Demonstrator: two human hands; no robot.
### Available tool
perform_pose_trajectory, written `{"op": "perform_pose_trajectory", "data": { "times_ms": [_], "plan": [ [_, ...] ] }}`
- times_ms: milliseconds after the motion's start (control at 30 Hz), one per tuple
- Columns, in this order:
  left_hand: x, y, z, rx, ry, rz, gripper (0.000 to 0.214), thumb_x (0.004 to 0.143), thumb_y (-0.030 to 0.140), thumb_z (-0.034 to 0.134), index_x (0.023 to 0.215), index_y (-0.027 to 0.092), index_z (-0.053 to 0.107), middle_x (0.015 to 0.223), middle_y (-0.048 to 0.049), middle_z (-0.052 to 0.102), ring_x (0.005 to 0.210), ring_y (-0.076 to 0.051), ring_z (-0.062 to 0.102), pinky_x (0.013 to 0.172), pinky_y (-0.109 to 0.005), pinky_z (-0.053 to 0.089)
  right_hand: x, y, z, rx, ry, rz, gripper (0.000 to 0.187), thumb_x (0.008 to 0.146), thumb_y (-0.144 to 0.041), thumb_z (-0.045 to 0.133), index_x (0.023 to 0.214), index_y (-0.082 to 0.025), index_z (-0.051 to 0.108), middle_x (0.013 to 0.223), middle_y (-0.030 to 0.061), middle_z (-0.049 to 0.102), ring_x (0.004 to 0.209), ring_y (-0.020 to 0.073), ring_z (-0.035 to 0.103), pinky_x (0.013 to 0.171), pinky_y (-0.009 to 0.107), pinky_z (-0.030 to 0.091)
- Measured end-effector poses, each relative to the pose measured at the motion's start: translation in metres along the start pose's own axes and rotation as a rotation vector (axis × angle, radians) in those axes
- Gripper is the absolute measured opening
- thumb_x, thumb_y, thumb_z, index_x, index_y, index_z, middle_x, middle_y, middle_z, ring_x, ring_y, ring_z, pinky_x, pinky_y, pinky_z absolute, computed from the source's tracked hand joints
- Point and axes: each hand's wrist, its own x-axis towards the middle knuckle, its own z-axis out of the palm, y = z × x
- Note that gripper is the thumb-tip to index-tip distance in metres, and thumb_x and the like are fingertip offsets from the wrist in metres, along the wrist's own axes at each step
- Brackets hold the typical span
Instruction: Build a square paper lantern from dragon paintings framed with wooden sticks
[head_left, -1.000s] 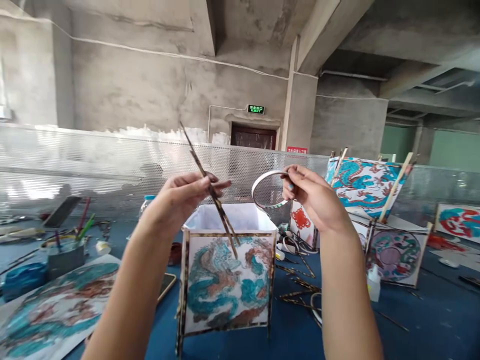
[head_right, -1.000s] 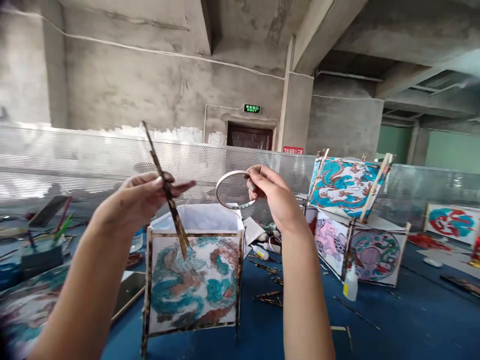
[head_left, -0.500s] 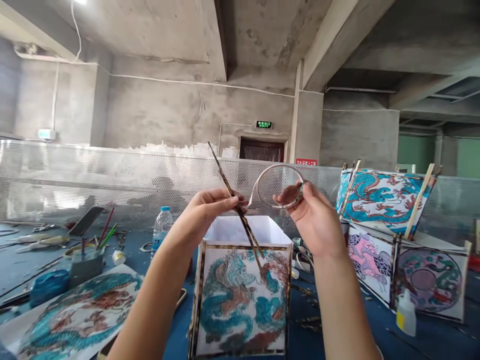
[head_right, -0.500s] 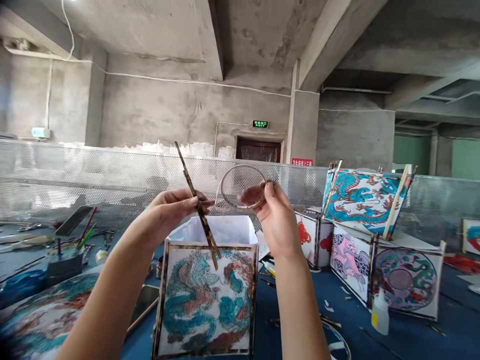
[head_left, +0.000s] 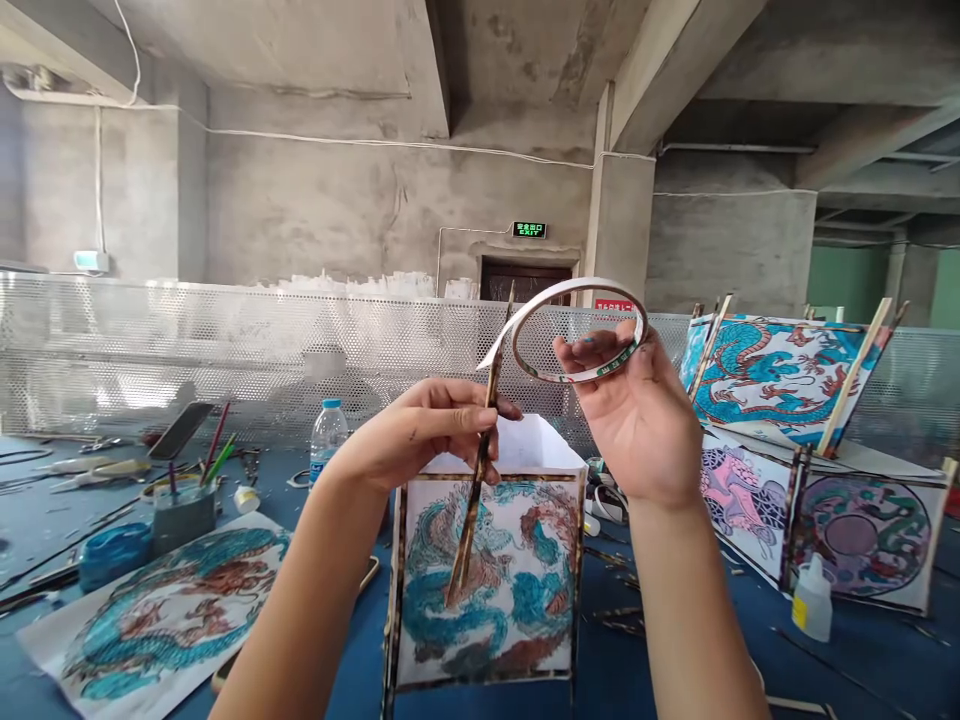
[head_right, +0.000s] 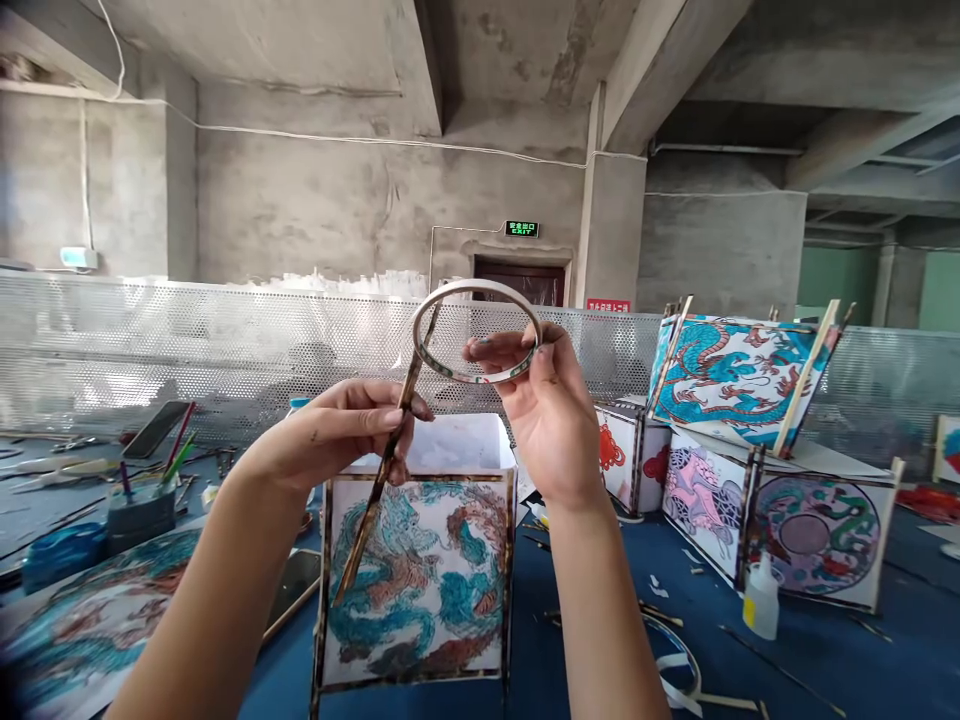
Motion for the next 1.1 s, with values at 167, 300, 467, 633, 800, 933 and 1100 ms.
{"op": "perform_pose_trajectory", "data": {
  "times_ms": [167,300,467,633,800,933,1100],
  "plan": [
    [-0.001,-0.002,-0.003,-0.044,-0.01,0.045,0.018,0.069,0.028,0.067,0.083,0.017,0.071,0.058,-0.0038,0.063,0.048,-0.016,0.062,0.052,-0.029,0.052,0.001,0.001,-0.002,-0.018,-0.014,-0.054,0.033,0.092,-0.048,0.023,0.112,-0.032,0.044,0.098,0.0038,0.059,0.091,0.0193,0.06,0.085,0.041,0.046],
    [-0.002,-0.003,-0.006,-0.095,-0.031,0.103,0.019,0.074,0.023,0.063,0.089,0.014,0.069,0.063,-0.0038,0.062,0.054,-0.014,0.062,0.056,-0.027,0.053,0.003,0.003,-0.005,0.175,-0.033,-0.006,0.022,0.09,-0.041,0.032,0.099,-0.029,0.048,0.079,0.0019,0.055,0.076,0.0171,0.057,0.083,0.04,0.046],
    [0.0,-0.003,-0.013,-0.107,-0.096,0.152,0.02,0.078,0.019,0.058,0.095,0.011,0.066,0.067,-0.0031,0.061,0.054,-0.012,0.06,0.058,-0.026,0.052,0.005,0.004,-0.008,0.498,-0.011,0.072,0.006,0.084,-0.031,0.048,0.082,-0.025,0.048,0.066,-0.0021,0.042,0.063,0.0132,0.046,0.079,0.036,0.046],
    [-0.002,-0.003,-0.015,-0.112,-0.109,0.174,0.02,0.082,0.016,0.053,0.097,0.01,0.065,0.065,-0.0025,0.06,0.054,-0.011,0.06,0.06,-0.025,0.051,0.003,0.003,-0.012,0.547,-0.003,0.105,0.004,0.081,-0.028,0.052,0.083,-0.025,0.051,0.064,-0.0027,0.036,0.058,0.0122,0.038,0.074,0.033,0.044],
    [-0.004,-0.002,-0.016,-0.125,-0.072,0.192,0.021,0.082,0.014,0.052,0.099,0.009,0.064,0.066,-0.0027,0.06,0.057,-0.011,0.06,0.06,-0.025,0.051,0.002,0.003,-0.014,0.501,-0.009,0.12,0.007,0.08,-0.03,0.052,0.083,-0.025,0.051,0.063,-0.0028,0.035,0.058,0.0126,0.037,0.069,0.032,0.043],
    [-0.003,-0.003,-0.018,-0.123,-0.059,0.203,0.02,0.08,0.016,0.055,0.097,0.009,0.064,0.067,-0.0024,0.06,0.057,-0.011,0.06,0.061,-0.026,0.052,0.002,0.002,-0.013,0.485,-0.012,0.116,0.007,0.08,-0.032,0.051,0.083,-0.025,0.051,0.063,-0.0033,0.033,0.057,0.0127,0.035,0.068,0.032,0.042],
    [-0.002,-0.005,-0.019,-0.109,-0.066,0.156,0.014,0.081,0.018,0.057,0.091,0.011,0.062,0.069,-0.0029,0.062,0.059,-0.013,0.063,0.061,-0.027,0.054,0.002,-0.001,-0.012,0.493,-0.006,0.108,0.007,0.08,-0.032,0.052,0.083,-0.026,0.051,0.062,-0.0032,0.034,0.057,0.0127,0.035,0.068,0.032,0.042]
  ]
}}
